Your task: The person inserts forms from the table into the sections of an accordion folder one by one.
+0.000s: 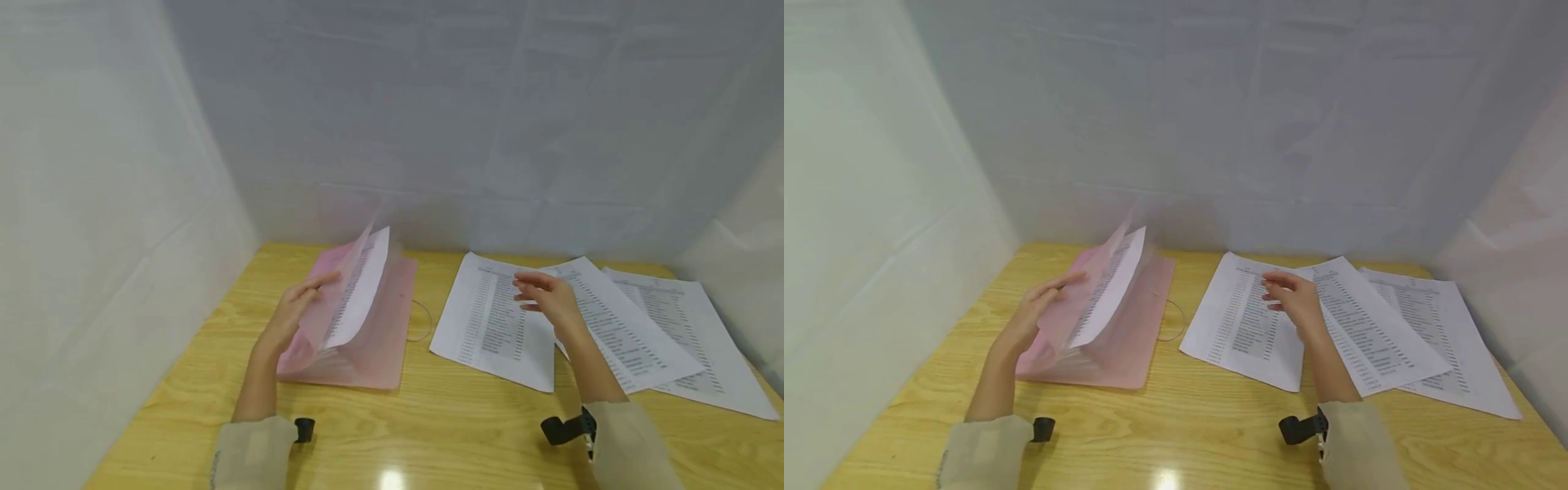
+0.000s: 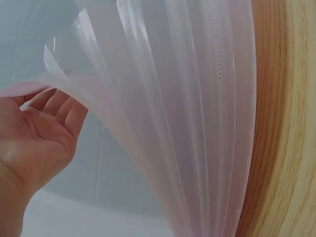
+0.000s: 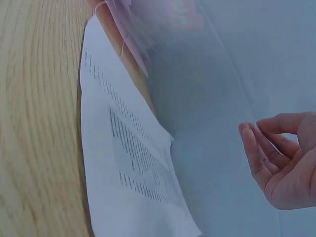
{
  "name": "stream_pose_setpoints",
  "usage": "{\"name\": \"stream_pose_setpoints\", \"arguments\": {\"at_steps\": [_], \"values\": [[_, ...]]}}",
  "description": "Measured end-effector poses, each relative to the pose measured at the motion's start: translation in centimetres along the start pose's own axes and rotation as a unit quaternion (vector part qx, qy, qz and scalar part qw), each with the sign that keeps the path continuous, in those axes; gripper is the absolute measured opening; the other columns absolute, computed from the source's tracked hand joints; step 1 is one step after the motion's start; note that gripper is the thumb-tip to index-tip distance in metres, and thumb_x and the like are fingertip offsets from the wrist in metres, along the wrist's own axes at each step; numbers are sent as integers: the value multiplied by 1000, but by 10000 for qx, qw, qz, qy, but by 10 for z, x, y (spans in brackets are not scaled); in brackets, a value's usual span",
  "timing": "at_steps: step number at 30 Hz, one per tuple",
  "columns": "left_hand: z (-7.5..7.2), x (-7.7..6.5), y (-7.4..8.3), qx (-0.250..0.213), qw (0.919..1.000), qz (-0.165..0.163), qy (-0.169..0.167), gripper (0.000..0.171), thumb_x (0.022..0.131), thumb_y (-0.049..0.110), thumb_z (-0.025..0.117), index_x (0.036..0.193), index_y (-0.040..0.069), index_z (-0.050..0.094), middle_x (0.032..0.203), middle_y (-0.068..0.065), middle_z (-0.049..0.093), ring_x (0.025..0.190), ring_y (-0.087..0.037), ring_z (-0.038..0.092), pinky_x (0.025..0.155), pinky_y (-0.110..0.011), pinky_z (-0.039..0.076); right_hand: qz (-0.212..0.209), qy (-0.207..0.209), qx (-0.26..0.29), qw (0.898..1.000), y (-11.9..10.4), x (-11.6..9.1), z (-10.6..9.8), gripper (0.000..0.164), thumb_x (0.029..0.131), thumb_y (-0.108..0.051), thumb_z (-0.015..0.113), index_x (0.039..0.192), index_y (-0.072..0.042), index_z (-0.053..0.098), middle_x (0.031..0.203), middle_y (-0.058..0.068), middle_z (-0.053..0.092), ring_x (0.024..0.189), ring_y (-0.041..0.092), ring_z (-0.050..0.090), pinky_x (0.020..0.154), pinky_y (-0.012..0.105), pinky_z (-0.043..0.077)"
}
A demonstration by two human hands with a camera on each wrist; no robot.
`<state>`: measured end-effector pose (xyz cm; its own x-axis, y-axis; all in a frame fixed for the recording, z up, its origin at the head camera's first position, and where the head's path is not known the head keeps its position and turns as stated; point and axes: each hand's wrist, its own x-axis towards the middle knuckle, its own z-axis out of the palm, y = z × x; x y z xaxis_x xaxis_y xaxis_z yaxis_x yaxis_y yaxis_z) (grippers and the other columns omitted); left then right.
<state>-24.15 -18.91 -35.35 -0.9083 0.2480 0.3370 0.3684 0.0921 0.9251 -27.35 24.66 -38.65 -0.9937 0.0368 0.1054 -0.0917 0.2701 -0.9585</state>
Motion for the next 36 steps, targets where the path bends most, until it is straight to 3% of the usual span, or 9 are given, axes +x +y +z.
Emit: {"name": "stream_pose_setpoints", "arguments": {"at_steps": [5, 6, 8, 13, 18, 24, 31, 36], "values": [[1, -2, -1, -85, 9998, 87, 167, 35, 94, 1, 35, 124, -13, 49, 129, -22, 47, 127, -22, 32, 102, -34, 19, 275, 1004, -330, 9940, 91, 25, -31, 39, 88, -33, 60, 118, -8, 61, 114, 8, 60, 90, 14, 61, 67, 19, 49], [1, -2, -1, -105, 9997, 111, 193, 35, 95, 1, 34, 124, -13, 49, 129, -22, 47, 127, -22, 32, 101, -31, 20, 329, 1115, -389, 9925, 98, 23, -34, 38, 90, -30, 59, 119, -7, 60, 116, 10, 58, 89, 12, 60, 67, 18, 48], [1, -2, -1, -141, 9995, 129, 242, 35, 95, 1, 34, 123, -13, 49, 129, -22, 48, 127, -22, 33, 100, -29, 21, 522, 1243, -565, 9893, 94, 10, -36, 38, 90, -24, 57, 121, -2, 58, 120, 15, 55, 87, 11, 59, 63, 15, 47], [3, -2, -2, -257, 9991, 100, 312, 36, 93, -1, 34, 123, -14, 49, 129, -21, 48, 127, -22, 32, 101, -32, 19, 1224, 1248, -859, 9809, 49, -34, -29, 41, 89, -15, 54, 126, 3, 52, 128, 21, 48, 100, 22, 54, 70, 19, 42], [5, -1, -5, -269, 9991, 136, 284, 36, 94, -1, 33, 123, -13, 49, 130, -23, 47, 127, -21, 33, 100, -30, 20, 1543, 1211, -977, 9757, 58, -40, -27, 42, 89, -16, 53, 127, 1, 51, 128, 21, 47, 114, 30, 44, 85, 30, 38], [4, -6, -6, -176, 9992, 244, 245, 36, 96, 2, 31, 125, -12, 49, 132, -22, 45, 127, -21, 33, 95, -25, 26, 1418, 1361, -1219, 9729, 73, -39, -20, 40, 86, -15, 56, 123, 0, 55, 122, 21, 53, 107, 28, 49, 84, 33, 36], [3, -6, -9, -148, 9991, 330, 220, 36, 97, 4, 31, 124, -13, 48, 132, -21, 45, 127, -21, 33, 95, -25, 26, 1232, 1388, -1549, 9703, 72, -41, -12, 39, 86, -14, 58, 121, 2, 56, 121, 23, 51, 103, 33, 47, 84, 40, 35], [0, -4, -8, -150, 9986, 450, 218, 36, 98, 5, 32, 124, -14, 48, 131, -22, 45, 126, -20, 34, 94, -25, 26, 1036, 1468, -1679, 9693, 71, -36, -7, 34, 84, -10, 60, 116, 3, 59, 111, 21, 55, 94, 29, 48, 77, 36, 37]]}}
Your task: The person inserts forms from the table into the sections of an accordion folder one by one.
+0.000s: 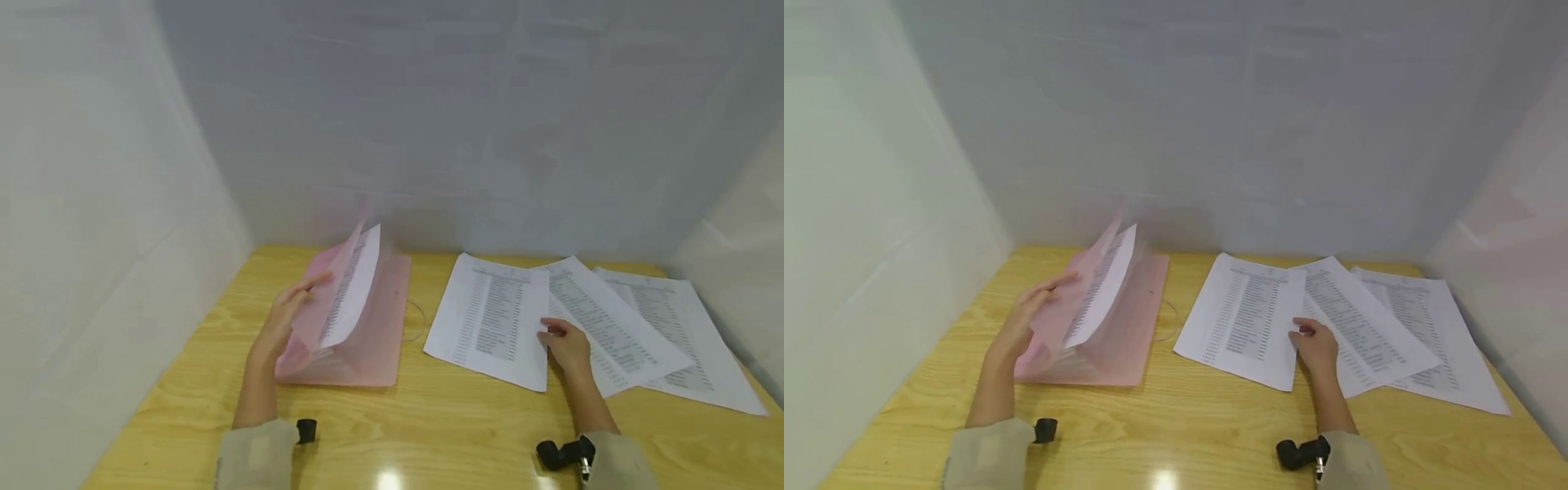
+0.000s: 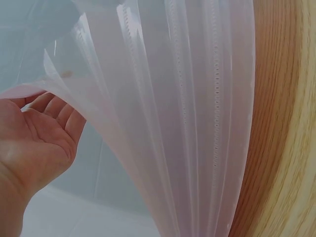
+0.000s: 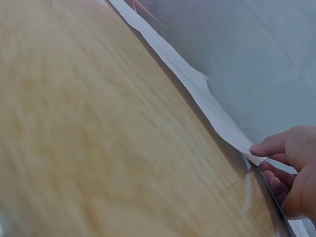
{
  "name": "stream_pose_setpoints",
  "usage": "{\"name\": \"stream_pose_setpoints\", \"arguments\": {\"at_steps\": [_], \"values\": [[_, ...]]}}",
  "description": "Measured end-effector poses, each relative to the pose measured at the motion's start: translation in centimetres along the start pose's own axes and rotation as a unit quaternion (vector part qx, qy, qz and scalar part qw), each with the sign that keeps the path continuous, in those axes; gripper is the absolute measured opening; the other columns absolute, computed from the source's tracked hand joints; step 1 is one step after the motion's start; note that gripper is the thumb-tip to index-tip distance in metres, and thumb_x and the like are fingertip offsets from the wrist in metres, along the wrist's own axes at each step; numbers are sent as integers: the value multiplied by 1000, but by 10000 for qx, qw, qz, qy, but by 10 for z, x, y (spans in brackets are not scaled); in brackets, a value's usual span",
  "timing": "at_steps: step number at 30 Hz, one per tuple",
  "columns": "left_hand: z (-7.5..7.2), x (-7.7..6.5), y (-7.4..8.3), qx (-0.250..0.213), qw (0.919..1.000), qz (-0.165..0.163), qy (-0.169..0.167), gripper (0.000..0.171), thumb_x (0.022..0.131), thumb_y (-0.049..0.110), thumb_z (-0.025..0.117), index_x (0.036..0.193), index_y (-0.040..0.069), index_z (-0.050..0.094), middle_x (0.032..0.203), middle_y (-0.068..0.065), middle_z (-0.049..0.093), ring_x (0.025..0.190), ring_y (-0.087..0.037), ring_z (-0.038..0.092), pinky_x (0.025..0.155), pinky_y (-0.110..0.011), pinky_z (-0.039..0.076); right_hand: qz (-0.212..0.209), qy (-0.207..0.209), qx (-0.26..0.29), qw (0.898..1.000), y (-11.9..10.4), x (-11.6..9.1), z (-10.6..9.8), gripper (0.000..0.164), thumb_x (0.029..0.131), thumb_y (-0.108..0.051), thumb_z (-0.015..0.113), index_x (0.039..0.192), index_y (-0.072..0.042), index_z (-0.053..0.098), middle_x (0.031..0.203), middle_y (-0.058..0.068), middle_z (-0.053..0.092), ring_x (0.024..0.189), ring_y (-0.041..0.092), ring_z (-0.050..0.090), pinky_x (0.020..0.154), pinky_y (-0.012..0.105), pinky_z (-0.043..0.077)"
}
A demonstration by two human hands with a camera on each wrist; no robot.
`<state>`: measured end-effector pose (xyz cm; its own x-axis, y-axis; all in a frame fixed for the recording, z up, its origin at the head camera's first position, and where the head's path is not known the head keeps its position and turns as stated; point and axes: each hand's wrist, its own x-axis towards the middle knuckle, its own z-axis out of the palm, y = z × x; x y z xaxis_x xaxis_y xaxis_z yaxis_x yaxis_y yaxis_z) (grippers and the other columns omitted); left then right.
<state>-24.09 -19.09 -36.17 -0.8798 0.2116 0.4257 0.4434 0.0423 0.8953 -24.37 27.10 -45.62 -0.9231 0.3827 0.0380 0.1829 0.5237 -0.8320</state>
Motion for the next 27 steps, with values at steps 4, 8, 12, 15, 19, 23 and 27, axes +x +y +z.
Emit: {"name": "stream_pose_setpoints", "arguments": {"at_steps": [4, 8, 12, 15, 19, 23, 27], "values": [[-2, 0, 0, 16, 10000, -43, 10, 36, 98, 5, 32, 124, -13, 49, 132, -19, 45, 126, -18, 34, 94, -25, 26, -12, 69, 0, 10000, -2, 3, 4, 31, 84, -8, 60, 112, 3, 61, 106, 19, 56, 90, 26, 49, 73, 33, 37], [-3, 0, -1, 43, 10000, -59, 3, 36, 98, 5, 31, 125, -12, 48, 133, -19, 45, 127, -20, 33, 95, -26, 26, 60, 64, 25, 10000, -1, 5, 8, 30, 84, -8, 59, 112, 2, 62, 107, 18, 56, 92, 26, 49, 74, 34, 37], [-4, 2, -1, 46, 10000, -84, 22, 36, 97, 5, 32, 125, -12, 49, 132, -20, 45, 127, -22, 33, 96, -26, 25, -14, 103, 30, 9999, 0, 7, 10, 29, 84, -6, 59, 111, 2, 63, 105, 18, 56, 91, 26, 49, 74, 34, 36], [-2, 5, 0, 6, 9998, -168, 52, 36, 96, 3, 34, 124, -12, 50, 131, -21, 46, 127, -22, 33, 98, -27, 23, -155, 131, 18, 9998, -1, 8, 10, 28, 83, -5, 58, 110, 3, 63, 102, 17, 56, 89, 26, 49, 73, 34, 37], [-1, 7, 0, -43, 9994, -329, 82, 36, 93, -1, 34, 123, -13, 49, 131, -22, 45, 127, -21, 32, 99, -29, 20, -209, 63, 27, 9998, -2, 6, 8, 29, 83, -4, 56, 110, 3, 63, 102, 17, 56, 90, 27, 49, 73, 33, 37], [-2, 7, 0, -8, 9991, -397, 121, 36, 93, 0, 35, 123, -11, 50, 130, -20, 47, 127, -20, 33, 98, -31, 21, -187, 20, 61, 9998, -3, 6, 9, 30, 83, -4, 55, 111, 3, 62, 103, 18, 56, 92, 27, 49, 73, 32, 38], [-4, 7, 3, 46, 9993, -372, 83, 36, 94, 2, 35, 125, -11, 50, 130, -19, 48, 128, -20, 32, 98, -31, 21, -168, 23, 76, 9998, -4, 7, 11, 31, 83, -4, 55, 112, 2, 62, 106, 19, 55, 95, 29, 49, 75, 33, 38]]}}
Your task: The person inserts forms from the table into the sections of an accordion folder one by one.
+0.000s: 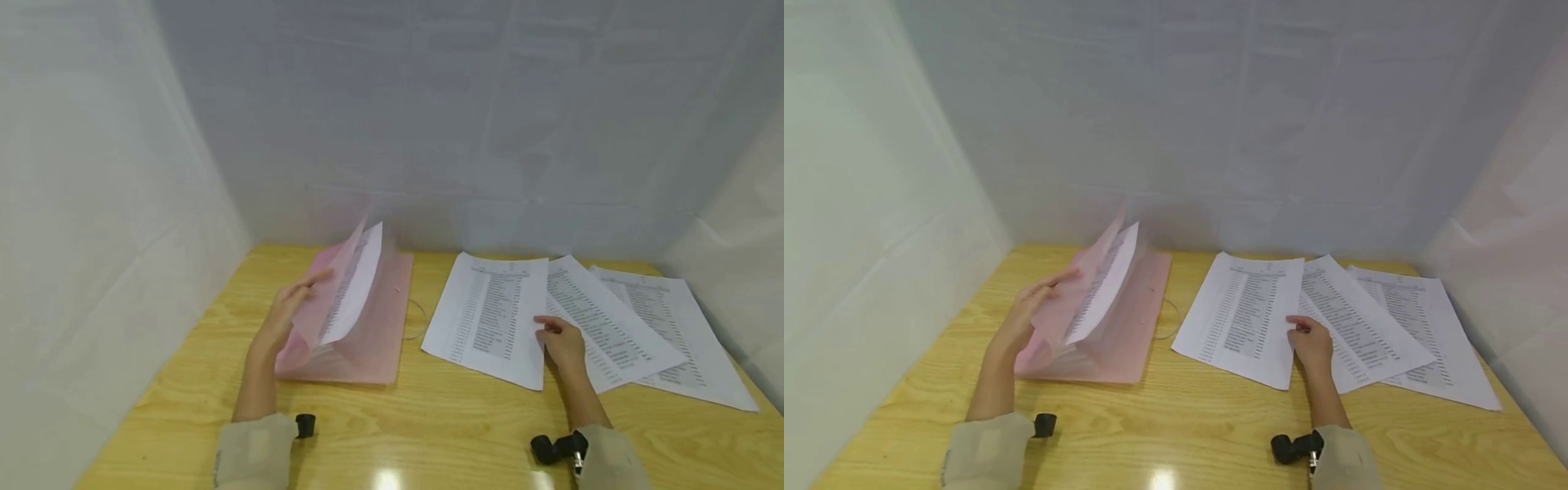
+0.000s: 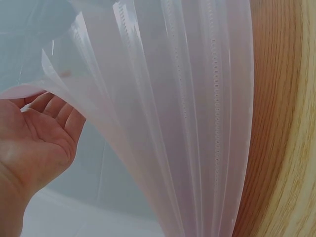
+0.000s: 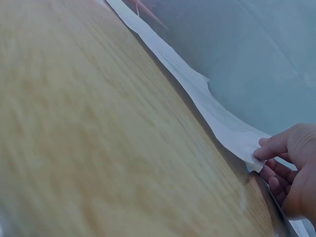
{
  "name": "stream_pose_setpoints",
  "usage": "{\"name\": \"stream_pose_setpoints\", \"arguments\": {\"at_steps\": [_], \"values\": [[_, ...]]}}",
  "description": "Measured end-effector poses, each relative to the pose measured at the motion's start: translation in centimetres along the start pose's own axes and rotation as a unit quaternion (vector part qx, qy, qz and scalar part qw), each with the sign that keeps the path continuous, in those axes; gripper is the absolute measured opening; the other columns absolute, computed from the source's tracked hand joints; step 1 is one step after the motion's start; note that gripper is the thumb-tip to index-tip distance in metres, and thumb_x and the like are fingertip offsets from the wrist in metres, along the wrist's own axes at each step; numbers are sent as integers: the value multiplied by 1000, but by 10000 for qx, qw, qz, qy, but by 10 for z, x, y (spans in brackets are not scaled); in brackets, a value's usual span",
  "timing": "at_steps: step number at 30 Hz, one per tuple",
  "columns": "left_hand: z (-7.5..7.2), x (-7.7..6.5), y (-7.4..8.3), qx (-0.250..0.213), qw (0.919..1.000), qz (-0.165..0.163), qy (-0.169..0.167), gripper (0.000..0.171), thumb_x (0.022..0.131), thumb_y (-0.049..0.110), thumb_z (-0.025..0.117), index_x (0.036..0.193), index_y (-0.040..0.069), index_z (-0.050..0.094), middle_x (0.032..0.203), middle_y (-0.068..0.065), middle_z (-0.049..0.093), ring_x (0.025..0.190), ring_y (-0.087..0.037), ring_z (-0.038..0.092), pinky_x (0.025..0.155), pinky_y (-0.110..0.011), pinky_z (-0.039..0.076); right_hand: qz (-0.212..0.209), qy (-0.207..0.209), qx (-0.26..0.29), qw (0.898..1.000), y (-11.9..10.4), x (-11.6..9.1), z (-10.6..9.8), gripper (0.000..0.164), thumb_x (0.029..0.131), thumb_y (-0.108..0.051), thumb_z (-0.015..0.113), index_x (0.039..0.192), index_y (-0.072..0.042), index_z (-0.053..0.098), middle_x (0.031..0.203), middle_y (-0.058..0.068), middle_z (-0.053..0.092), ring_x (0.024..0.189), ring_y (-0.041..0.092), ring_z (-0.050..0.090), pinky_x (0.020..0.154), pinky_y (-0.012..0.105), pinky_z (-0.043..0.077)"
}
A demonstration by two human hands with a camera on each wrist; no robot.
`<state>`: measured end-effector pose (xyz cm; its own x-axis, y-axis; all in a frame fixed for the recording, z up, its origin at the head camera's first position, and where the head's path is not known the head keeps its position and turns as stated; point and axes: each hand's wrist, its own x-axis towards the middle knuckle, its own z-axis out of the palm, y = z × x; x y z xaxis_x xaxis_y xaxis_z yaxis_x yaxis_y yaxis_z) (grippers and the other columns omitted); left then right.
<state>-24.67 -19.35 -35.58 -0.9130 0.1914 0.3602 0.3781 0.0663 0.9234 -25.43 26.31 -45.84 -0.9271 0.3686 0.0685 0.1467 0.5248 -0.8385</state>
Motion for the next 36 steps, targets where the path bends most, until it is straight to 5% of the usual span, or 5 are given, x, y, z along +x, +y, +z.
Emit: {"name": "stream_pose_setpoints", "arguments": {"at_steps": [9, 18, 25, 30, 36], "values": [[-2, 0, -3, -18, 9998, 214, -46, 35, 96, 3, 33, 124, -13, 49, 129, -19, 48, 125, -19, 35, 94, -25, 27, 23, -100, -179, 9998, -3, -4, -3, 32, 83, -3, 53, 114, 3, 61, 111, 23, 55, 96, 34, 53, 77, 40, 42], [0, -3, -4, -49, 9997, 235, -107, 36, 97, 4, 32, 125, -12, 49, 130, -21, 47, 126, -21, 34, 93, -24, 28, -161, 48, -442, 9989, -4, -7, -7, 38, 81, -4, 52, 117, 2, 61, 113, 25, 57, 89, 32, 58, 67, 33, 43], [0, -2, -1, -141, 9997, 185, -100, 36, 97, 4, 31, 125, -11, 49, 130, -20, 47, 128, -22, 32, 95, -25, 26, 119, -237, -147, 9995, -14, -7, -18, 45, 82, -5, 47, 126, -3, 55, 133, 23, 44, 122, 39, 36, 95, 48, 31], [0, 1, 1, -152, 9995, 279, -93, 37, 97, 7, 33, 125, -11, 49, 129, -16, 50, 128, -24, 32, 97, -29, 25, 282, -372, 314, 9984, -21, -5, -26, 45, 84, -4, 48, 129, -3, 52, 133, 23, 43, 103, 33, 50, 72, 33, 46], [-1, 3, -3, -149, 9995, 252, -102, 37, 95, 8, 36, 126, -6, 51, 129, -11, 52, 129, -23, 31, 99, -35, 21, 391, -482, 1153, 9914, -12, 4, -25, 45, 85, -6, 51, 131, -5, 51, 135, 20, 41, 97, 22, 53, 59, 16, 44]]}}
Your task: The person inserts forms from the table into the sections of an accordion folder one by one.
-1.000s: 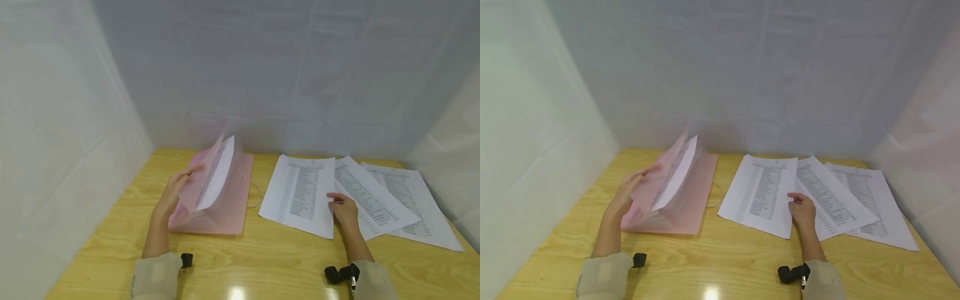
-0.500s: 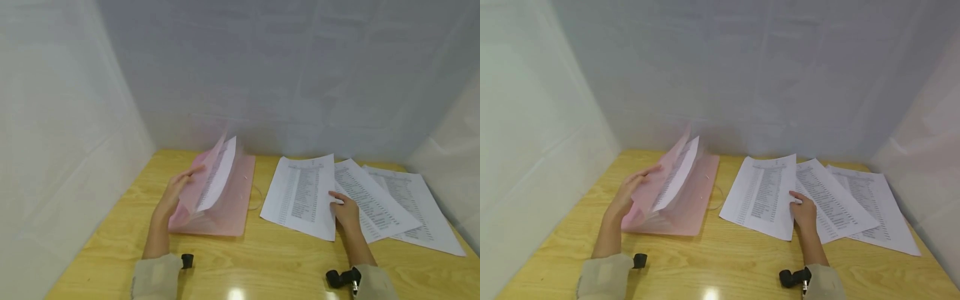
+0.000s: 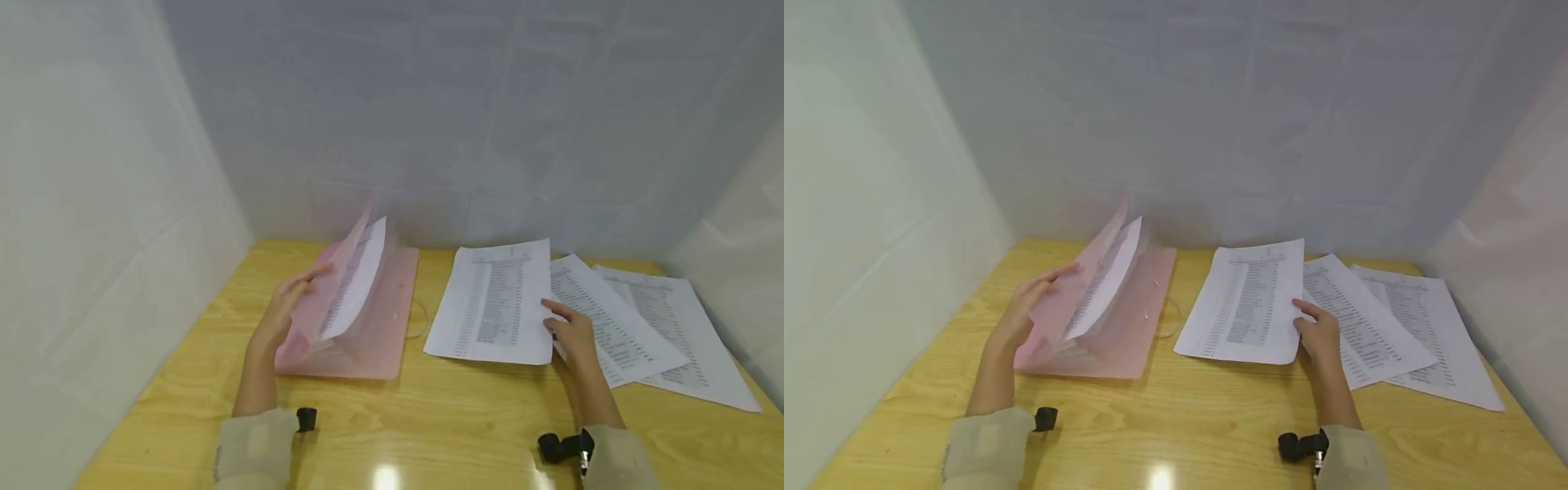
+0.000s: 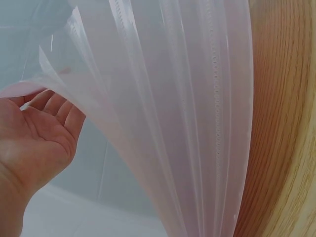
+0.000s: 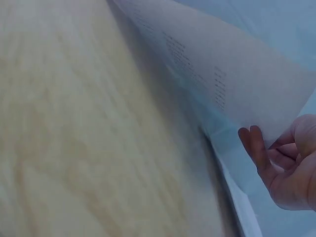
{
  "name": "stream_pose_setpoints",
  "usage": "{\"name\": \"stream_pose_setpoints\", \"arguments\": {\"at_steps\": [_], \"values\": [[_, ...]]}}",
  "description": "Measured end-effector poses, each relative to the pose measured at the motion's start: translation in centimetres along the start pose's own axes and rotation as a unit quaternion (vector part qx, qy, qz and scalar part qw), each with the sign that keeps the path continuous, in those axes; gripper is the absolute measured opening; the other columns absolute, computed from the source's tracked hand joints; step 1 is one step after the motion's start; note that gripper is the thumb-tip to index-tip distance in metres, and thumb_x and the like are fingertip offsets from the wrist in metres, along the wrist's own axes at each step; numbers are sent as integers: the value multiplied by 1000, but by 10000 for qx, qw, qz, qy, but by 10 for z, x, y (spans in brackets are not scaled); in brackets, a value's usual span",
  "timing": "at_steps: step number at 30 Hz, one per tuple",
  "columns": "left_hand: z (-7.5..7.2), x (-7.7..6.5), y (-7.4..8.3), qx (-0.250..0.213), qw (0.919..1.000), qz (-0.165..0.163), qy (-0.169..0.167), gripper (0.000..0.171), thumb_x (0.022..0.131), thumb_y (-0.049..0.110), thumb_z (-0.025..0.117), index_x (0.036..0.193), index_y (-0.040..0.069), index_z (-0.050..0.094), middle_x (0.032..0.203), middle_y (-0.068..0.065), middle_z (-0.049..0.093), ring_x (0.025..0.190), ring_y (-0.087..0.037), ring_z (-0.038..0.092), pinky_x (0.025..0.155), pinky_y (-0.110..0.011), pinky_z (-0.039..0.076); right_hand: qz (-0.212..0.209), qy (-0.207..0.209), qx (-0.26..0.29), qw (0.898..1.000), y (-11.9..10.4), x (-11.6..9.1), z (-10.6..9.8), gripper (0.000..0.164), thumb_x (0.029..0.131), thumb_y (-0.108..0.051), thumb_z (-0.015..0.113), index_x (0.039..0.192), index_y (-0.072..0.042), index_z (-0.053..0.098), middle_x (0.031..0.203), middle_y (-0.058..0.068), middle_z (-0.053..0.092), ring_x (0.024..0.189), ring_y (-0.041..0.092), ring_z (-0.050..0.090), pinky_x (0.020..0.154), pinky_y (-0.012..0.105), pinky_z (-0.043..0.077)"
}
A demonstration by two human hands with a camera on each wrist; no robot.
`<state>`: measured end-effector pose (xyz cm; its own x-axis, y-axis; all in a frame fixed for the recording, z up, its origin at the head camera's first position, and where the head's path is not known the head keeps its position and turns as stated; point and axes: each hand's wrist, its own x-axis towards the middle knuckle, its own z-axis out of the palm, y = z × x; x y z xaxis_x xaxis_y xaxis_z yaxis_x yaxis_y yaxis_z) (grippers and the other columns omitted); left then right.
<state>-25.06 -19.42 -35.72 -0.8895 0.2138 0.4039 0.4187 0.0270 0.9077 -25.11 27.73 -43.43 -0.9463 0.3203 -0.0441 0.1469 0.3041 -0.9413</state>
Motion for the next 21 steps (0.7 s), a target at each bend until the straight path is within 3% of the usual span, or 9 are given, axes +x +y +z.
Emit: {"name": "stream_pose_setpoints", "arguments": {"at_steps": [4, 12, 17, 21], "values": [[0, 0, 1, -7, 10000, -82, -7, 37, 94, 7, 36, 126, -6, 51, 129, -10, 52, 130, -23, 29, 100, -37, 19, 73, -2, 273, 9996, 1, 6, -4, 44, 86, -9, 54, 130, -9, 54, 137, 16, 40, 94, 17, 53, 61, 15, 44], [0, 1, 11, -5, 9998, -192, -2, 37, 95, 4, 35, 126, -10, 48, 131, -14, 49, 129, -19, 30, 102, -39, 16, -34, -522, 238, 9983, -41, -10, -12, 48, 90, -11, 52, 136, -4, 43, 144, 16, 29, 110, 23, 46, 77, 23, 44], [-1, 1, 11, 89, 9997, -237, 4, 37, 96, 4, 34, 127, -9, 48, 132, -14, 48, 129, -19, 30, 103, -41, 15, -96, -645, 530, 9965, -30, 6, -13, 41, 89, -16, 59, 130, -17, 55, 144, 13, 32, 102, 14, 51, 74, 24, 45], [-1, 1, 10, 69, 9996, -263, 40, 37, 95, 4, 34, 127, -10, 48, 132, -15, 48, 129, -19, 31, 102, -41, 15, -88, -678, 524, 9963, -43, 1, -9, 44, 89, -15, 58, 133, -14, 51, 142, 13, 33, 97, 11, 51, 75, 23, 44]]}}
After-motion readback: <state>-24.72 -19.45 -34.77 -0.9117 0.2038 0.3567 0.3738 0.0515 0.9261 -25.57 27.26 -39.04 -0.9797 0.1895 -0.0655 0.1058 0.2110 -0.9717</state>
